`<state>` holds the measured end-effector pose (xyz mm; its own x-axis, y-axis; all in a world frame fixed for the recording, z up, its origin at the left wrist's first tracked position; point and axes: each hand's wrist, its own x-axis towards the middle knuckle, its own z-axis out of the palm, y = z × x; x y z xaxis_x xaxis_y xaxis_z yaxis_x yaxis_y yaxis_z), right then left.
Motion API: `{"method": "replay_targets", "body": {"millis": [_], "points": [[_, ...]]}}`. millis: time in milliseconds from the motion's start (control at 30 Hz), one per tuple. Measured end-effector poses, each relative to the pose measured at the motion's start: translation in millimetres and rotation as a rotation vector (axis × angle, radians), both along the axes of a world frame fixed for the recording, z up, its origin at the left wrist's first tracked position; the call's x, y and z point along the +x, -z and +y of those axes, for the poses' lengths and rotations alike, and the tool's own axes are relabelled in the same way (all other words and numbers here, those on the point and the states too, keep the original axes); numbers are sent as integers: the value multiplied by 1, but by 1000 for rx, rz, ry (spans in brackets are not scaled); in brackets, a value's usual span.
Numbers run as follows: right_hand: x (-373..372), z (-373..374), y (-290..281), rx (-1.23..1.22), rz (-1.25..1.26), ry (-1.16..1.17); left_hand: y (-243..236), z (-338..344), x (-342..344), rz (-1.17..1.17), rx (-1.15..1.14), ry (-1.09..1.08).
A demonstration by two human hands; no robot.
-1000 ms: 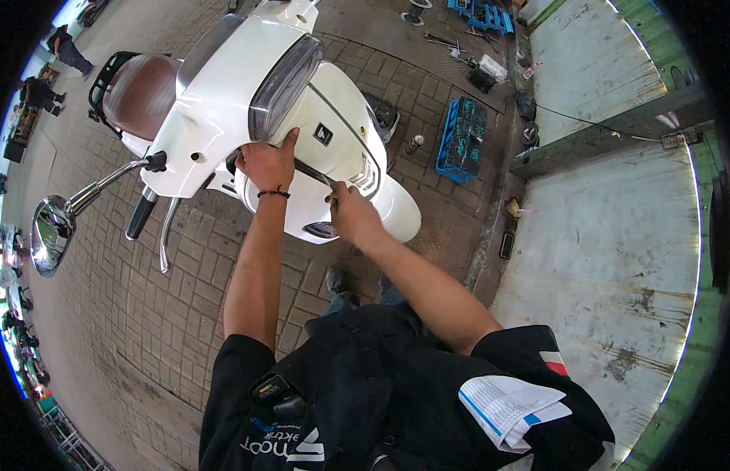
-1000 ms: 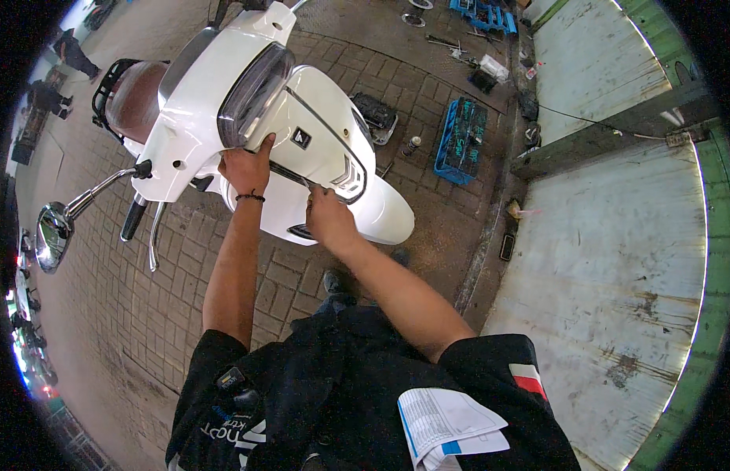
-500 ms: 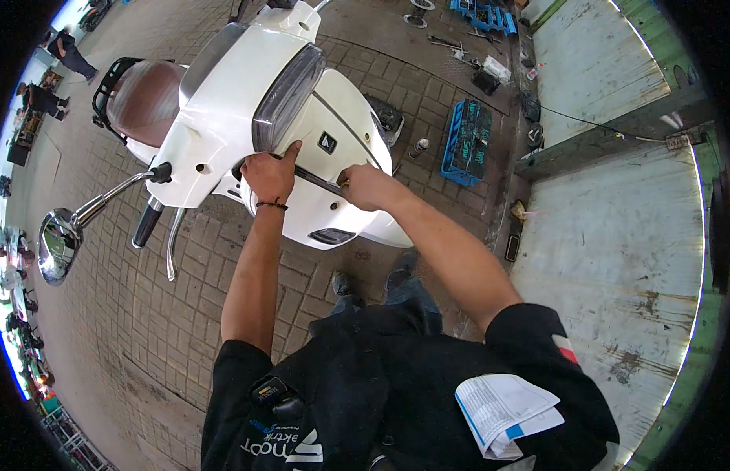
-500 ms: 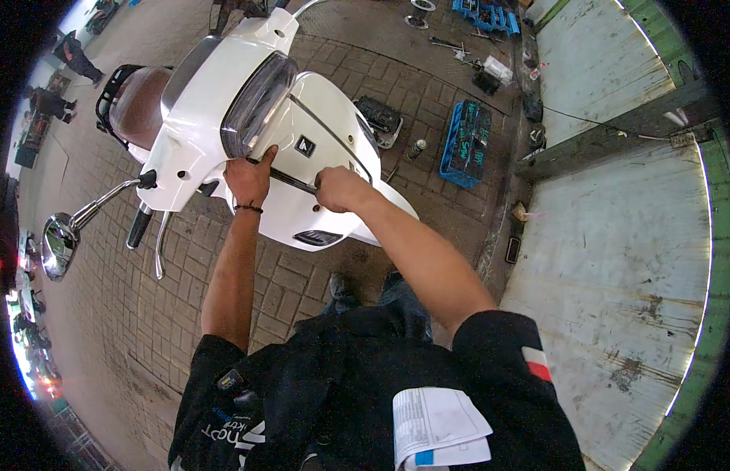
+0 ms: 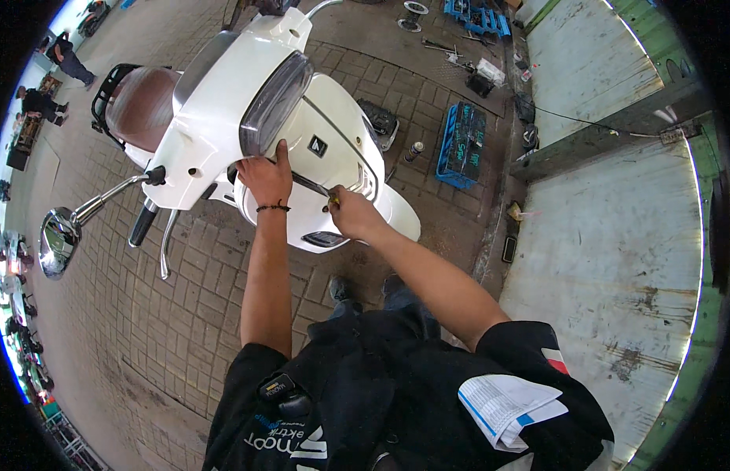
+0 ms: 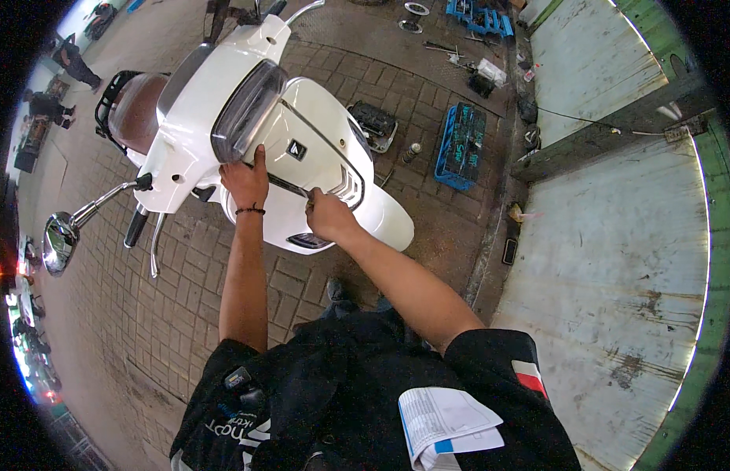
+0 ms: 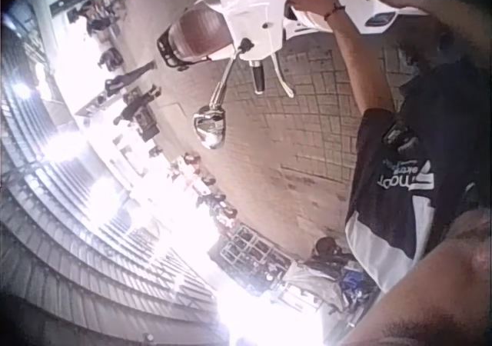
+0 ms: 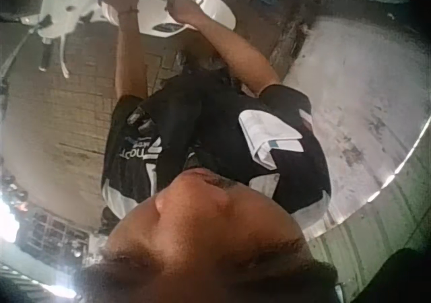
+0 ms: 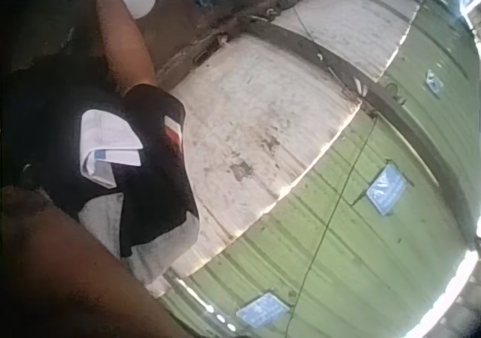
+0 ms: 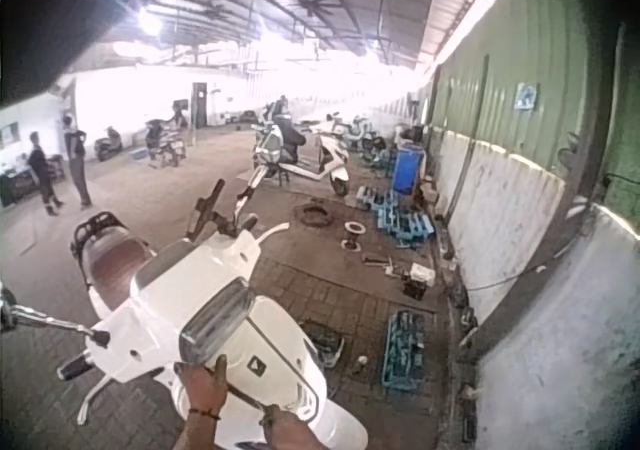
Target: The person removes a plastic cover from the front of a white scooter using a screwdriver and then works on internal components with the same tool.
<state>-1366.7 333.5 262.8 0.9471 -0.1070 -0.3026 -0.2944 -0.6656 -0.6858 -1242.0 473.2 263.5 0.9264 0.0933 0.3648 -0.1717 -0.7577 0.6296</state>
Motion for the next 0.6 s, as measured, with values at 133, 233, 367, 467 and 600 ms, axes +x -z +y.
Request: {"method": "replay_targets", "body": {"millis": [133, 233, 367, 467, 600], "points": [[8, -16, 6, 73, -5, -51, 5, -20, -5, 60, 86, -152], [6, -29, 12, 106, -75, -99, -7, -48, -26, 46, 393, -5], [13, -48, 20, 152, -83, -277, -16, -90, -24, 30, 458, 18], [20, -45, -17, 381, 295, -357, -29, -99, -4, 119, 479, -123], [23, -50, 42, 438, -210, -477, -33, -131, 37, 233, 396, -237]]}}
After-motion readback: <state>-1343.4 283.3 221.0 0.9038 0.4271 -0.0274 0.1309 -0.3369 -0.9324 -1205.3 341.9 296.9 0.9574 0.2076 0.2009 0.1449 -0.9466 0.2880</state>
